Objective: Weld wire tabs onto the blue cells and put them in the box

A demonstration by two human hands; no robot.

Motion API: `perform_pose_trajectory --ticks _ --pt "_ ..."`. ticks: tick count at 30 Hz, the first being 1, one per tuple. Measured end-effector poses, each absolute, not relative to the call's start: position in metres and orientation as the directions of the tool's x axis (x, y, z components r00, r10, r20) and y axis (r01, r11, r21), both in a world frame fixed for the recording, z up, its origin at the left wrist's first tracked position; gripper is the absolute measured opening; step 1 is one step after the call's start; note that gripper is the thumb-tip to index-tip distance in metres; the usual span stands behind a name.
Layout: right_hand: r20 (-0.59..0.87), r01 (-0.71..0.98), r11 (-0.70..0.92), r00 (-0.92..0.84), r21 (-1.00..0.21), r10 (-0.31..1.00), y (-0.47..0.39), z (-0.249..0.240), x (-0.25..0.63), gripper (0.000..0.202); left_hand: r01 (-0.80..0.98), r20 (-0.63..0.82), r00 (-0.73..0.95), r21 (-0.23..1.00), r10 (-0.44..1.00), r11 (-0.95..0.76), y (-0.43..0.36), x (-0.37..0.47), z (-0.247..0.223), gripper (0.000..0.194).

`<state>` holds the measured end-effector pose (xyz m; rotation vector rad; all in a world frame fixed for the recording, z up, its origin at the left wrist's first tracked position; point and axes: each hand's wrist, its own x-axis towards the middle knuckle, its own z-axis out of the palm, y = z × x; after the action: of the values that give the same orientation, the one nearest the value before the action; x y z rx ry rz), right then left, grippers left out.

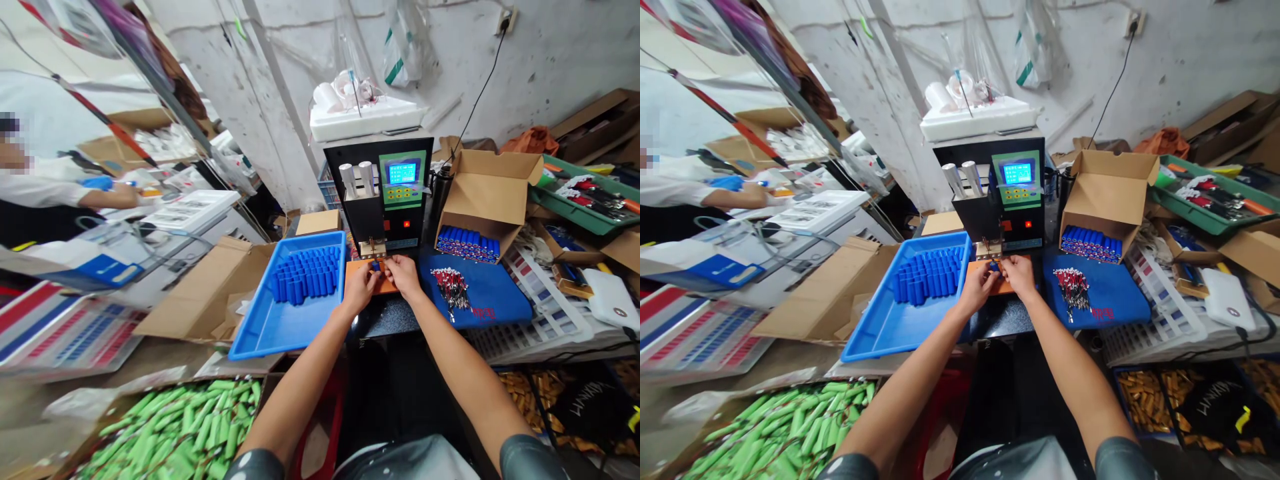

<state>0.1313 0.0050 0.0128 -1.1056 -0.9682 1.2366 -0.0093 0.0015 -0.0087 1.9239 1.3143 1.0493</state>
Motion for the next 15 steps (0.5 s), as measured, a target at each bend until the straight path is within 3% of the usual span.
perform_pose_trajectory --ticks 9,15 --pt "0.103 0.073 0.094 0.134 -0.993 0.986 0.017 0.006 0.132 0.024 0.438 0.269 0.137 0.847 0.953 -0.302 0.005 -0.006 -0.014 0.029" --pt "0.135 0.119 0.121 0.116 -0.985 0.984 0.019 0.005 0.131 0.024 0.428 0.261 0.136 0.855 0.956 -0.294 0.005 -0.006 -0.015 0.029"
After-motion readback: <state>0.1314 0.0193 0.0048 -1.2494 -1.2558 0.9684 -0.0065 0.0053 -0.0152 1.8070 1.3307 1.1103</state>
